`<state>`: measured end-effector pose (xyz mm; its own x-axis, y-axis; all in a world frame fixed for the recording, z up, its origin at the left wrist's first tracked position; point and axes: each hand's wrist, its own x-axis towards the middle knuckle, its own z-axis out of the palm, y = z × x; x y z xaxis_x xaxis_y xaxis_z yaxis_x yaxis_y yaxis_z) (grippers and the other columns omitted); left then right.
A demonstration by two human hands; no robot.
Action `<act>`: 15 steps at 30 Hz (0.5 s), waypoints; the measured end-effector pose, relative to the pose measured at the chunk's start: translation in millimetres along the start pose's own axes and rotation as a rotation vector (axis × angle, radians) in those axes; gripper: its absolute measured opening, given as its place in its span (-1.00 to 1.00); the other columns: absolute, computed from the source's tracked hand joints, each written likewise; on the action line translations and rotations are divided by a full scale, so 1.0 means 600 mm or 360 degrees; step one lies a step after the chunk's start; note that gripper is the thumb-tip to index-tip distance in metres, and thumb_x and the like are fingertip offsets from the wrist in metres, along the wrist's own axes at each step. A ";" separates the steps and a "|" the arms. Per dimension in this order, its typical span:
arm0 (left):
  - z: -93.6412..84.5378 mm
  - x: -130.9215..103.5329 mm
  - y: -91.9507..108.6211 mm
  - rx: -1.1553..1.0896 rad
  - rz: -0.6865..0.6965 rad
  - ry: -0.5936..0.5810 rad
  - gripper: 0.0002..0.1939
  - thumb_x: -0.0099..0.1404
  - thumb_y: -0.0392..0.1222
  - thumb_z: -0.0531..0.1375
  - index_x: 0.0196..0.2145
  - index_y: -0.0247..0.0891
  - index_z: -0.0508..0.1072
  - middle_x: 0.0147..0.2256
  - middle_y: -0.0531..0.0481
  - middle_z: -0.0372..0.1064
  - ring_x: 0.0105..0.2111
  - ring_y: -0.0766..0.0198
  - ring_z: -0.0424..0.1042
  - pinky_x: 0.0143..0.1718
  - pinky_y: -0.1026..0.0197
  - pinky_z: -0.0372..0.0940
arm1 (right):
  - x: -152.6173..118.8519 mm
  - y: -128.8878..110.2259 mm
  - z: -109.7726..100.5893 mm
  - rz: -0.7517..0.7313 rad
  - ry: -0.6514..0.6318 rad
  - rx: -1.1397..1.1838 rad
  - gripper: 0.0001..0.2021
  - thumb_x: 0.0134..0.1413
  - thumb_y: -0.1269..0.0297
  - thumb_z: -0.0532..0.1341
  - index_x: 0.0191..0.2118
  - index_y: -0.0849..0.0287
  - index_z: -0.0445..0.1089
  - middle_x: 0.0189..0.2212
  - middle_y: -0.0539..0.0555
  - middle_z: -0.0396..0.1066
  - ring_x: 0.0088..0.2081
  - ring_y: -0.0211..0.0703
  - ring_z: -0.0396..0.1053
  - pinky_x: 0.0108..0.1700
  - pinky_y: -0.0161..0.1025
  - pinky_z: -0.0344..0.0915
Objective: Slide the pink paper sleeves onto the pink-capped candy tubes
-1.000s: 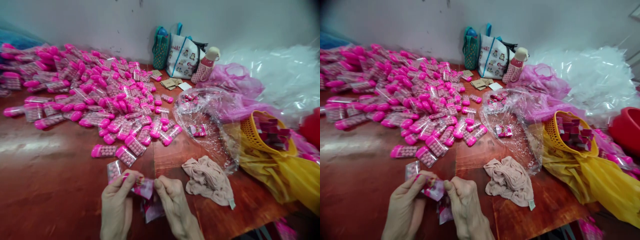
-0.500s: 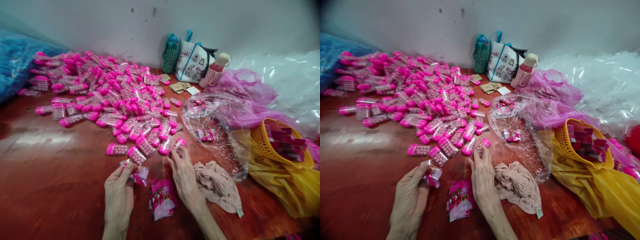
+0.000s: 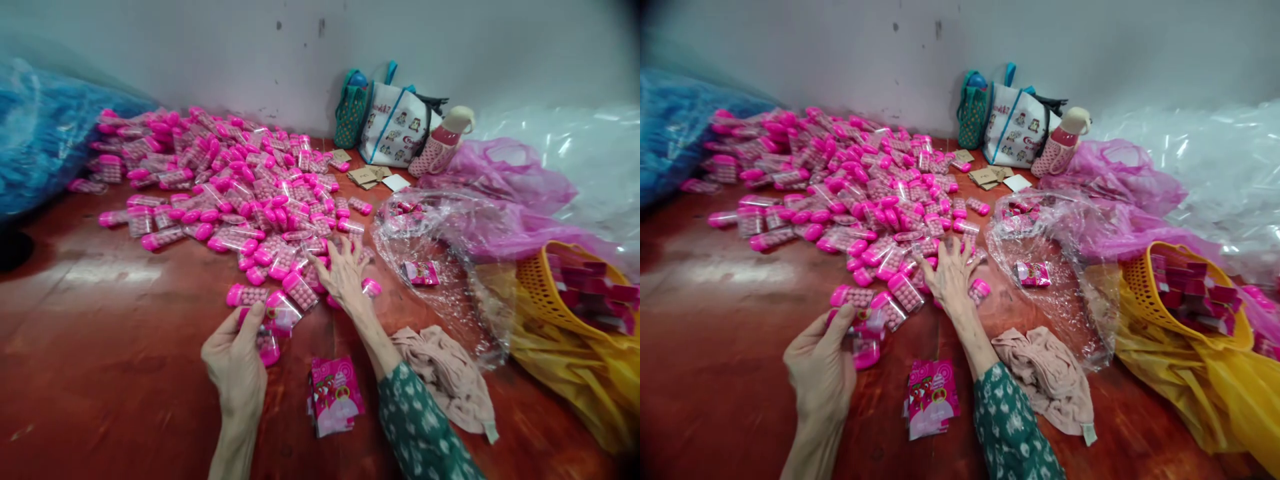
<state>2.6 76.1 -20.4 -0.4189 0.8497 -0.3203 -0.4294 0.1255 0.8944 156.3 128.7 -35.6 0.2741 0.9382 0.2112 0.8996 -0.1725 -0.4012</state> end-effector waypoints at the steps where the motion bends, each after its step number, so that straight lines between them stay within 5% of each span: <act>1: 0.004 0.010 -0.004 0.0051 0.0082 -0.0006 -0.85 -0.09 -0.23 0.37 -0.50 -0.29 0.53 -0.62 0.15 0.40 -0.67 0.42 0.30 -0.64 0.37 0.22 | -0.002 -0.001 0.005 0.0004 -0.0009 0.0002 -0.49 0.13 -0.05 0.04 0.09 0.18 0.25 0.15 0.29 0.09 0.20 0.31 -0.15 0.06 0.38 -0.15; 9: 0.014 -0.001 -0.048 0.0132 0.0034 -0.0182 -0.89 -0.07 -0.25 0.36 -0.50 -0.29 0.54 -0.65 0.17 0.35 -0.63 0.42 0.28 -0.56 0.37 0.20 | -0.105 0.003 -0.001 -0.0077 -0.0037 0.0105 -0.62 0.19 0.13 0.05 0.06 0.14 0.30 0.17 0.23 0.11 0.21 0.21 -0.11 0.13 0.28 -0.19; 15: -0.011 0.004 -0.008 -0.0025 0.0013 -0.0067 -0.90 -0.08 -0.25 0.35 -0.52 -0.27 0.53 -0.57 0.12 0.46 -0.57 0.39 0.37 -0.47 0.33 0.28 | -0.130 0.029 -0.068 -0.0044 0.0109 0.0350 -0.68 0.23 0.23 0.00 0.00 0.20 0.33 -0.01 0.23 0.30 0.06 0.06 0.16 0.04 0.06 0.14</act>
<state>-1.9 74.2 -27.5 -0.3887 0.8714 -0.2992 -0.4386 0.1105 0.8918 164.5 40.0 -23.0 0.2797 0.9178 0.2818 0.8135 -0.0707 -0.5772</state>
